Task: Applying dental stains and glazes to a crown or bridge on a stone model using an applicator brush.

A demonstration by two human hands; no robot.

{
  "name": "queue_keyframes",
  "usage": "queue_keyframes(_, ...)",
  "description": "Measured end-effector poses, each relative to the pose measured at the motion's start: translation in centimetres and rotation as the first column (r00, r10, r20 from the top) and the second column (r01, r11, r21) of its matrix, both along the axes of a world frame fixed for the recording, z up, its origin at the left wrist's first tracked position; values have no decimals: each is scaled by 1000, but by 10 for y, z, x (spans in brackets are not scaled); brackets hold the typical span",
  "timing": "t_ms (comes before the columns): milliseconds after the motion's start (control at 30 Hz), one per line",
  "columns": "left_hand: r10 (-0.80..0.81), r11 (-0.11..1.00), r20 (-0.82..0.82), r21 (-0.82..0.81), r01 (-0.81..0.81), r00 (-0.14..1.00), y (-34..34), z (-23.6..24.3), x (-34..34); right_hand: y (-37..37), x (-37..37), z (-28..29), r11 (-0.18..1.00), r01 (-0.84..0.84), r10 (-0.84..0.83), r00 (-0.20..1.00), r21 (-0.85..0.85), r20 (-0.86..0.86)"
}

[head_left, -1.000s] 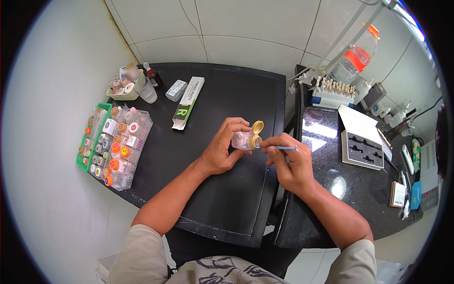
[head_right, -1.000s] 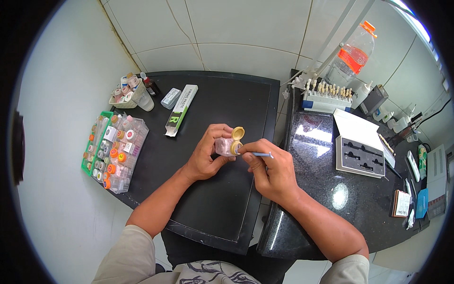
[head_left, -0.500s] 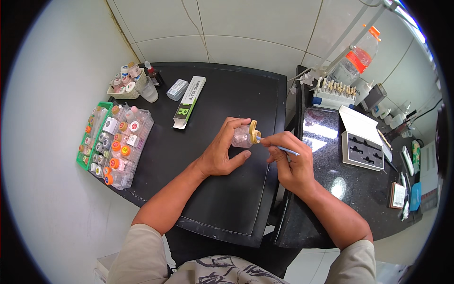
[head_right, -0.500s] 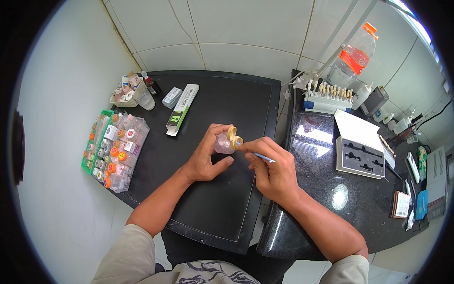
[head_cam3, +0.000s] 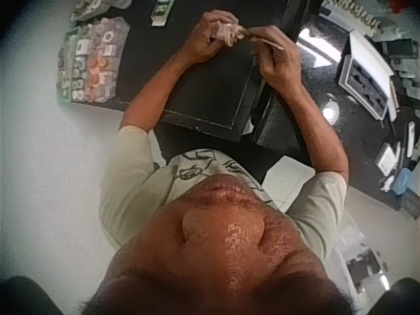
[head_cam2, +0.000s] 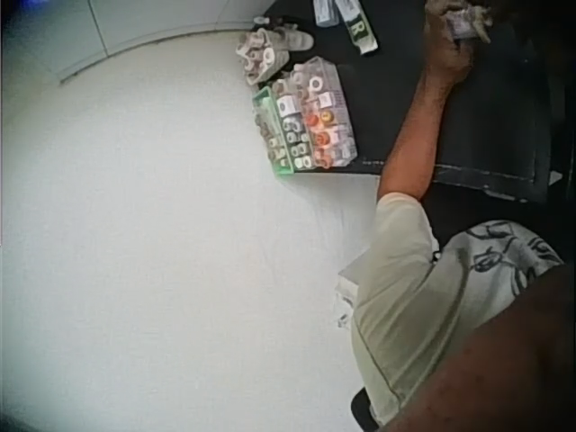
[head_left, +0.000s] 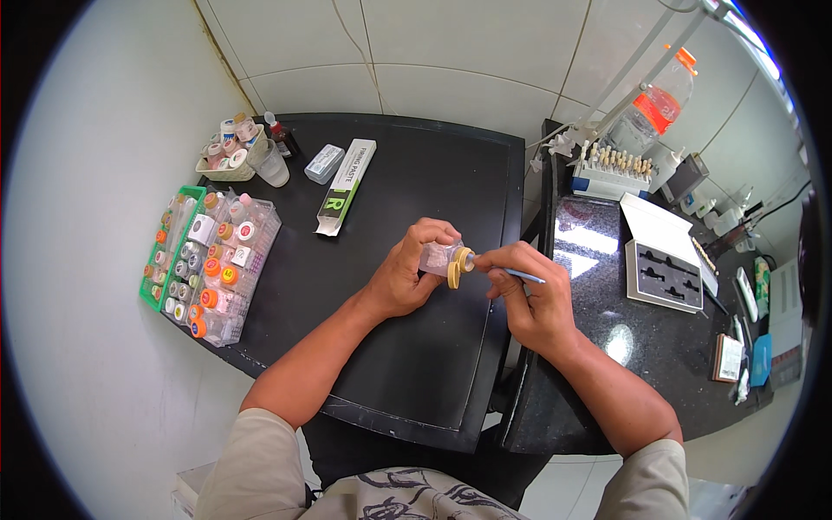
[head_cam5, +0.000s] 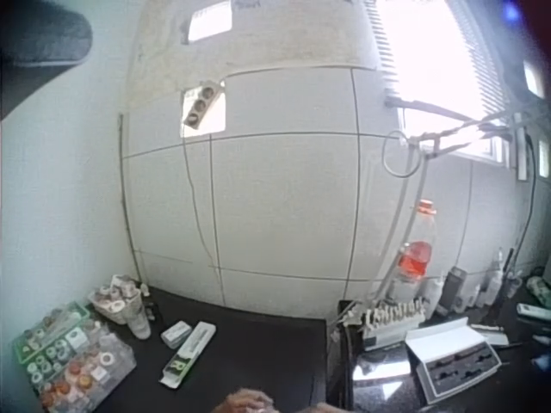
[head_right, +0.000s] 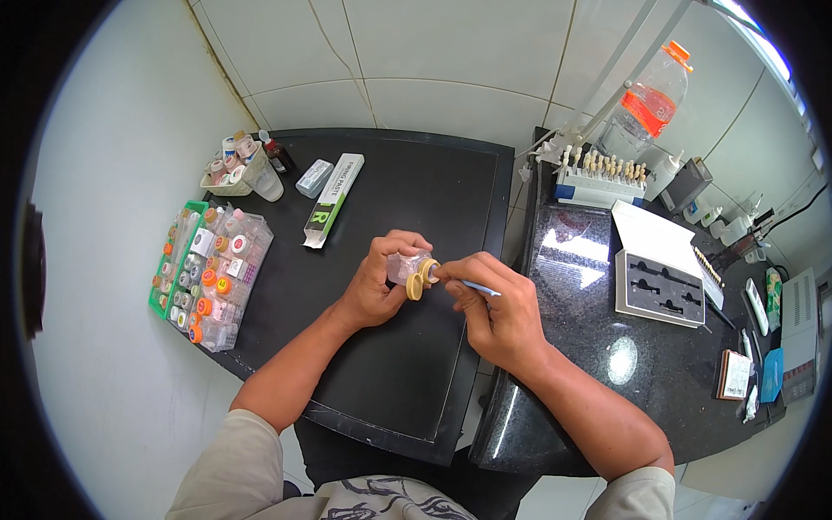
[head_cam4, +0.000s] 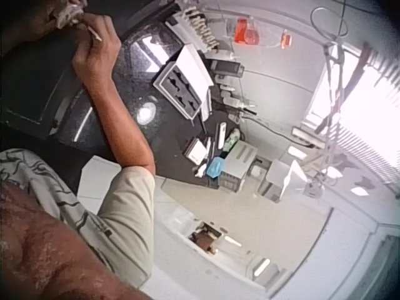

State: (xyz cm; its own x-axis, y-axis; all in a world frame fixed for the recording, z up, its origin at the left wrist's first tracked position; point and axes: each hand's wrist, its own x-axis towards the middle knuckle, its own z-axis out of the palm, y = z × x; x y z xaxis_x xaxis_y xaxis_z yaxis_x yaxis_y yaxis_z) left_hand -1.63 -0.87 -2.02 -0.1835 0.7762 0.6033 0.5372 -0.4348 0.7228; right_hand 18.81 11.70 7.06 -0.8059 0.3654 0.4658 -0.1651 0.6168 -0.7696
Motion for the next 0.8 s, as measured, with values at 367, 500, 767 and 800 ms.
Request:
queue_keyframes(367,-13,997,-22,-77,11,1000,-8,26,7,2,3,5,989,38,-24,995,-141,98)
queue_keyframes(500,3,991,35,-134,1,999,-10,29,8,0,0,5,996,49,-47,998,-73,29)
queue_keyframes(767,-15,997,-4,-79,14,1000,-2,14,4,4,4,4,980,67,-41,989,-189,142)
queue_keyframes(800,-14,997,-5,-79,14,1000,0,9,3,3,3,4,991,61,-49,994,-121,96)
